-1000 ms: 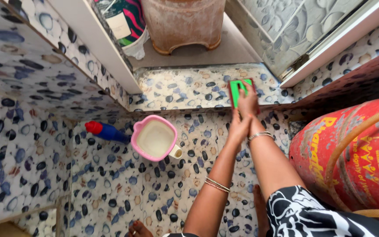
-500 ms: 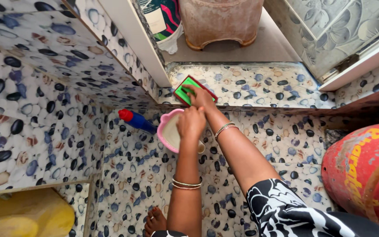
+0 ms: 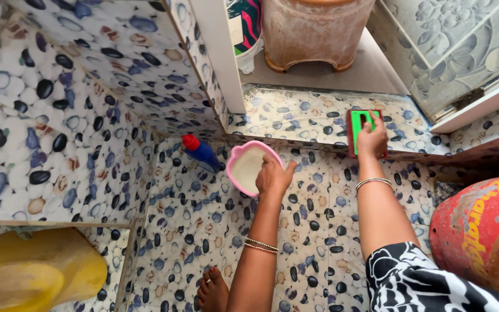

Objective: The person scrubs the tiled floor and lower wall area of a bathroom by hand using a green scrub brush, dipping it into a small pink bucket containing water.

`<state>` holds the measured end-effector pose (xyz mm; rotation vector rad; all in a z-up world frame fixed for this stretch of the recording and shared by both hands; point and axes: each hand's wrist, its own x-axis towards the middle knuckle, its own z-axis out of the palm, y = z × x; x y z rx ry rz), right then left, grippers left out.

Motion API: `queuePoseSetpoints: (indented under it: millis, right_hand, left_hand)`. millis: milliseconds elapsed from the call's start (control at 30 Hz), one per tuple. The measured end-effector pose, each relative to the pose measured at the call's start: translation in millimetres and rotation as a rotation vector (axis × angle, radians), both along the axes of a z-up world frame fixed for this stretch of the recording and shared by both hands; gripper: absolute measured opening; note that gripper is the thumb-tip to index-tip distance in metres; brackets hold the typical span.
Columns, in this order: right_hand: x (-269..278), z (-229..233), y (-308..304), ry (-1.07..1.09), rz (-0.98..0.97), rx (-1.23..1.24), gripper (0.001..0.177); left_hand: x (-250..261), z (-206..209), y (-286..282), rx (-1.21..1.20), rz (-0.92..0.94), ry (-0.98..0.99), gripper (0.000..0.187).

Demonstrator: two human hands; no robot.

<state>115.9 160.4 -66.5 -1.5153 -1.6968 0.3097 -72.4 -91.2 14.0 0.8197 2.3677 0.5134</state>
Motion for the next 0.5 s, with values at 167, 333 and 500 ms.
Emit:
queuePoseSetpoints:
  millis: [167, 333, 500]
  right_hand:
    - [-53, 12, -21, -0.003, -0.003, -0.337, 0.032]
    - [-154, 21, -61, -0.024, 0.367, -0.173, 0.031]
    - [-231, 50, -112, 0.035, 0.614, -0.193, 0.034]
  left_hand:
    - [-5, -22, -13, -0.100, -0.116, -0.019, 0.063]
    - [-24, -19, -7, -0.140, -0.247, -0.033, 0.037]
    - [-27, 10, -11, -0.139, -0.286, -0.045, 0.043]
